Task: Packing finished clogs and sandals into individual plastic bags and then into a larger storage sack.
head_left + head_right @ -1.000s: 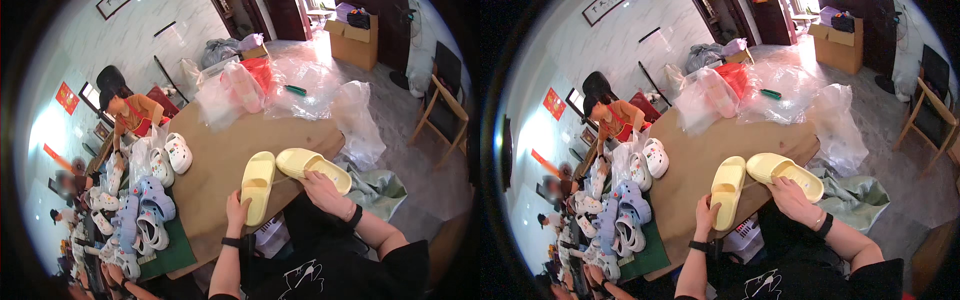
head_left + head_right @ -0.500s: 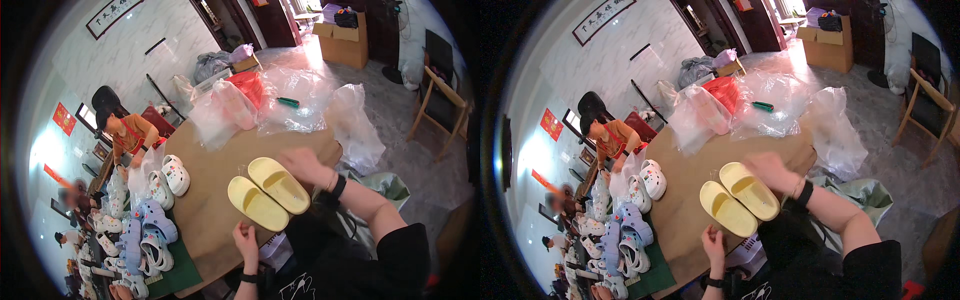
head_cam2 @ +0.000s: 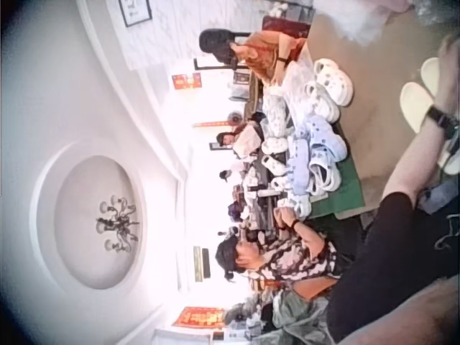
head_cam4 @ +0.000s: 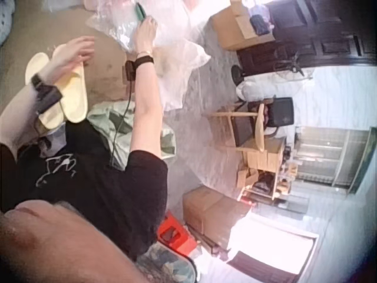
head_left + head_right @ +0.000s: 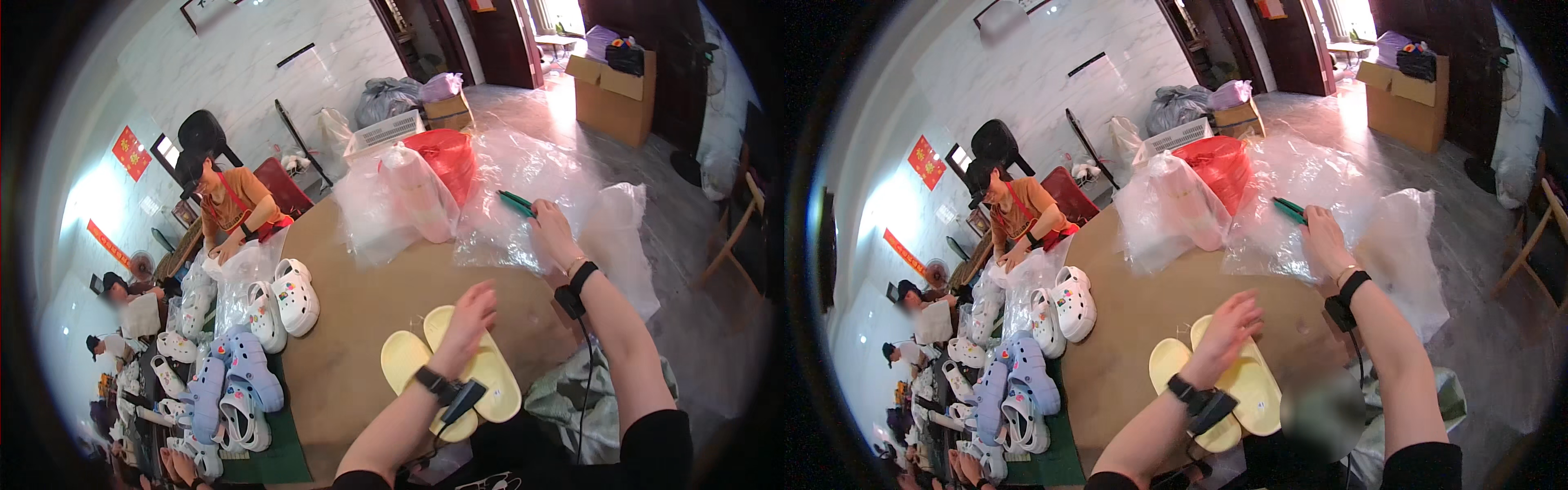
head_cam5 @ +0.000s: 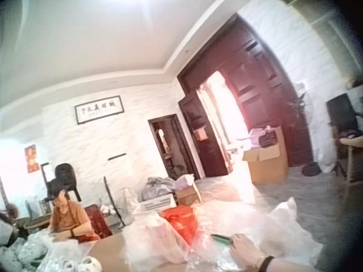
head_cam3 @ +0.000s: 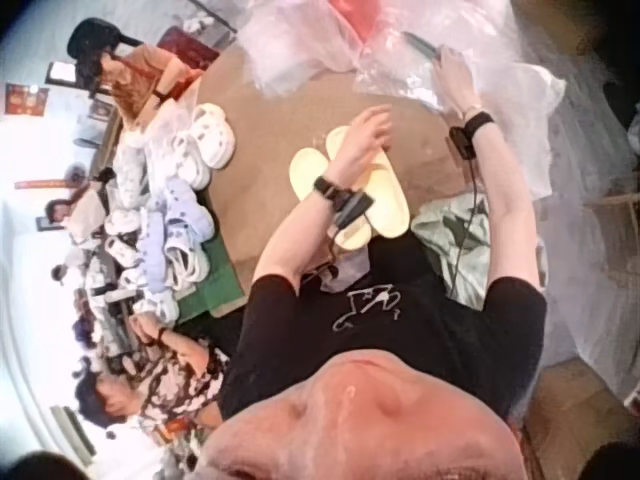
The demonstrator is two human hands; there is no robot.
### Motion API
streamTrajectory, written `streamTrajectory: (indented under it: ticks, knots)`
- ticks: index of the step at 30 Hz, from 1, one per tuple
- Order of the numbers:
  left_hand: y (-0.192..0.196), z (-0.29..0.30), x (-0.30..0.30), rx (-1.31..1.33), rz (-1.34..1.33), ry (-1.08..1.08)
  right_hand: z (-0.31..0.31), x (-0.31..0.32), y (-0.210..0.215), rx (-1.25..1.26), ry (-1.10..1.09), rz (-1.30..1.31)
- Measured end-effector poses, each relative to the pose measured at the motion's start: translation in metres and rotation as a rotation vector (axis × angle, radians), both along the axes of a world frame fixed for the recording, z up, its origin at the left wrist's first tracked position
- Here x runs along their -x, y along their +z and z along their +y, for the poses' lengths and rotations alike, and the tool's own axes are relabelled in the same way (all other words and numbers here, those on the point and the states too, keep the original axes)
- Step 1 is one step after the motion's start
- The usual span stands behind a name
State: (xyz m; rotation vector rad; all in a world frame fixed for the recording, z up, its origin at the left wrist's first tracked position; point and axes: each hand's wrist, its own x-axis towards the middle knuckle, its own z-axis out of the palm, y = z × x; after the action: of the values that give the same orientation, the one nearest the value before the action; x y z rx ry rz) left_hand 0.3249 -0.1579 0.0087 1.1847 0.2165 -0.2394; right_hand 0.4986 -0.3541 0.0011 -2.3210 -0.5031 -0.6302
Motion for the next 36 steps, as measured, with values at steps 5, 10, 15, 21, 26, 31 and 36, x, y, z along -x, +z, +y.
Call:
streamTrajectory:
  ticks: [5, 10, 15, 21, 26, 31, 36]
  knots:
    - [-0.022, -0.037, -0.061, 0.152, 0.141, 0.000, 0.017, -0.020, -0.016, -0.013, -0.039, 0.000]
    - [-0.010, -0.040, -0.059, 0.217, 0.045, 0.147, 0.004, -0.034, -0.019, -0.331, -0.073, 0.030]
    - [0.023, 0.036, 0.023, 0.190, -0.122, 0.465, -0.005, -0.029, 0.014, -0.686, 0.005, 0.163]
    - [0.053, 0.164, 0.159, -0.354, -0.073, 0.730, 0.012, -0.045, -0.047, -0.115, -0.148, -0.209]
    - [0.041, 0.282, 0.258, -1.014, 0.072, 0.673, 0.051, 0.099, 0.034, -0.324, 0.366, 0.185]
    - [0.004, 0.321, 0.306, -2.197, -0.049, 0.724, 0.069, 0.214, 0.016, 0.020, 0.518, 0.231]
    - [-0.037, 0.157, 0.291, -1.656, -0.085, 0.400, 0.086, 0.274, -0.001, 0.058, 0.251, 0.145]
